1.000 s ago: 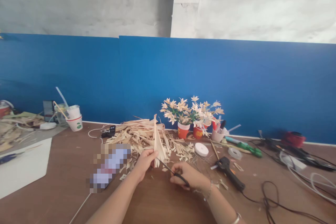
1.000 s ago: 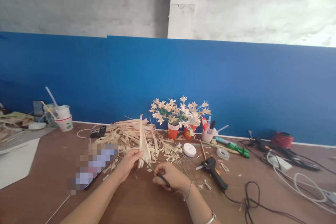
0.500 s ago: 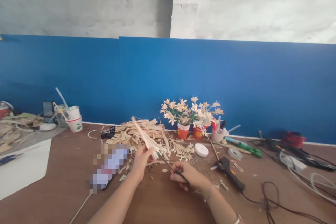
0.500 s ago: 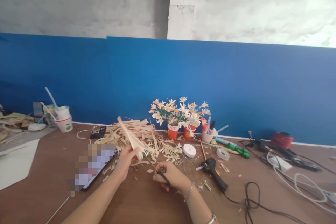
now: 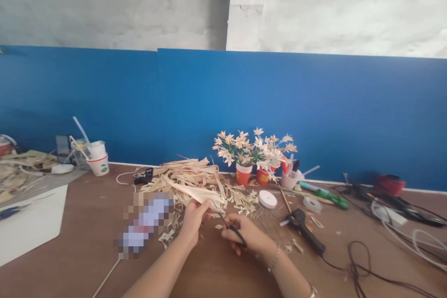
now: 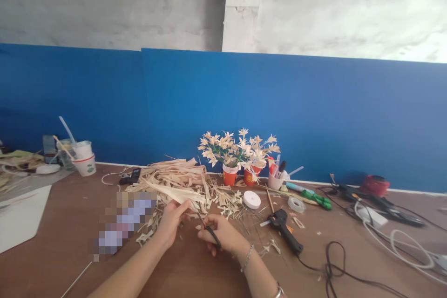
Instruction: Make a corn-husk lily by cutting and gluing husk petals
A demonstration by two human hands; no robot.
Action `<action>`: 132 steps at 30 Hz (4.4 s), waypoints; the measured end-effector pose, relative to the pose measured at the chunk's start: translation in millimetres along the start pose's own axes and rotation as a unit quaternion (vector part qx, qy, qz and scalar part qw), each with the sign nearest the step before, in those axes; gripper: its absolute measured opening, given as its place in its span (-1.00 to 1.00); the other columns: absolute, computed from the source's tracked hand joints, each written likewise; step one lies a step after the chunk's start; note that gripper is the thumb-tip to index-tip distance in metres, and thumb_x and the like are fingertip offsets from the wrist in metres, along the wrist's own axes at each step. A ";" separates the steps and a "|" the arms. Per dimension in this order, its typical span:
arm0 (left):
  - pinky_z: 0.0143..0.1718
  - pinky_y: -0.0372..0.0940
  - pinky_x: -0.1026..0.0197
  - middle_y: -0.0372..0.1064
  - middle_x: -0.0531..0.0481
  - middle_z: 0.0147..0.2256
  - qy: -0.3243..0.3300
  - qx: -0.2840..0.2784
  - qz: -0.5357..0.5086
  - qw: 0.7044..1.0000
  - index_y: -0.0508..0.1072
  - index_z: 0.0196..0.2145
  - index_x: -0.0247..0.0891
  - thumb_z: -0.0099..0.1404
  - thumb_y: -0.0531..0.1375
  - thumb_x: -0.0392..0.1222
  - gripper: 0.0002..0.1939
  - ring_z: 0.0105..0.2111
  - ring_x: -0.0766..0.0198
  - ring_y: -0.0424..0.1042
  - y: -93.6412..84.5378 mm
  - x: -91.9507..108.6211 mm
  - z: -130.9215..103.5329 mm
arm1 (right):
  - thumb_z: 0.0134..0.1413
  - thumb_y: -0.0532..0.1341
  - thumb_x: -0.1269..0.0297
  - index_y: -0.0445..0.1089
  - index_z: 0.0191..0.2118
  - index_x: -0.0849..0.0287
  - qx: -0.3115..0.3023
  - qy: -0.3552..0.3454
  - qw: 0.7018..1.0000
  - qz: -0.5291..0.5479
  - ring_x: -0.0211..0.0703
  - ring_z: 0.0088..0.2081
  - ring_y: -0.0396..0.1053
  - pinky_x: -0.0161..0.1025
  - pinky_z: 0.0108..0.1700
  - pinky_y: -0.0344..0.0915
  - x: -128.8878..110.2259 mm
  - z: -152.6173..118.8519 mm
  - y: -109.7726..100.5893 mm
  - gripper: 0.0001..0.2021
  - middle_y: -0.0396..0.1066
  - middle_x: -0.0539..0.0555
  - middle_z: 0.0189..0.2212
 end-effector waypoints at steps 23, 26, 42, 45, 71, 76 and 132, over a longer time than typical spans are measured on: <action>-0.53 0.22 0.31 0.40 0.06 -0.56 -0.030 -0.081 -0.014 0.996 0.40 -0.43 -0.33 -0.07 0.34 -0.14 -0.72 -0.58 0.37 0.33 6.9 -3.5 -6.4 | -0.13 0.24 0.16 0.19 -0.34 0.19 -0.024 -0.030 0.999 0.026 -0.39 -0.71 0.23 -0.50 -0.72 0.00 1.1 0.1 -2.7 -0.72 0.25 -0.17 -0.73; -0.52 0.24 0.30 0.43 0.01 -0.54 -0.031 -0.091 0.002 0.995 0.42 -0.41 -0.35 -0.04 0.32 -0.14 -0.73 -0.56 0.32 0.37 8.5 -4.4 -8.3 | -0.13 0.25 0.14 0.19 -0.35 0.19 -0.011 -0.037 0.999 0.021 -0.39 -0.72 0.22 -0.49 -0.72 0.00 1.8 1.7 -0.9 -0.70 0.24 -0.18 -0.74; -0.51 0.28 0.33 0.48 -0.09 -0.53 -0.057 -0.088 -0.042 0.994 0.48 -0.46 -0.42 -0.05 0.34 -0.14 -0.73 -0.54 0.30 0.43 9.4 -9.5 -9.3 | -0.19 0.31 0.09 0.18 -0.46 0.20 0.048 -0.080 0.994 0.058 -0.49 -0.77 0.02 -0.47 -0.74 0.01 -3.4 8.5 8.9 -0.66 0.11 -0.22 -0.73; -0.53 0.28 0.35 0.48 -0.09 -0.52 -0.062 -0.087 -0.051 0.993 0.47 -0.45 -0.41 -0.05 0.35 -0.16 -0.74 -0.54 0.32 0.42 9.5 -10.5 -8.7 | -0.19 0.30 0.07 0.18 -0.46 0.20 0.051 -0.071 0.995 0.054 -0.49 -0.79 0.00 -0.46 -0.75 -0.04 -3.5 9.5 9.4 -0.65 0.09 -0.23 -0.75; -0.56 0.22 0.36 0.48 -0.03 -0.45 0.026 0.000 0.015 1.000 0.43 -0.28 -0.36 -0.12 0.32 -0.22 -0.62 -0.51 0.31 0.40 -11.5 4.2 12.9 | -0.25 0.31 0.09 0.31 -0.40 0.24 -0.033 0.050 0.998 -0.008 -0.42 -0.78 0.13 -0.49 -0.76 0.09 -4.0 -9.7 -18.8 -0.67 0.21 -0.17 -0.79; -0.52 0.23 0.33 0.47 -0.03 -0.47 0.026 0.017 0.015 0.999 0.42 -0.29 -0.35 -0.12 0.32 -0.21 -0.62 -0.51 0.30 0.40 -12.1 2.3 13.2 | -0.22 0.29 0.13 0.35 -0.38 0.24 -0.021 0.066 0.997 -0.039 -0.42 -0.78 0.14 -0.49 -0.77 0.09 -5.5 -10.6 -17.5 -0.71 0.21 -0.17 -0.79; -0.58 0.18 0.35 0.39 0.05 -0.57 -0.054 -0.069 -0.014 0.996 0.46 -0.43 -0.35 -0.13 0.34 -0.23 -0.76 -0.62 0.40 0.30 -8.5 -8.0 9.7 | -0.13 0.23 0.18 0.34 -0.49 0.22 -0.023 0.063 0.993 -0.098 -0.45 -0.80 0.04 -0.51 -0.80 -0.11 -4.8 -15.5 -21.3 -0.81 0.14 -0.18 -0.81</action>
Point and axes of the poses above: each hand's wrist, its own z-axis towards the middle knuckle, its own y-axis out of the palm, x = y × z, the point moved 2 cm from there along z, towards the middle knuckle
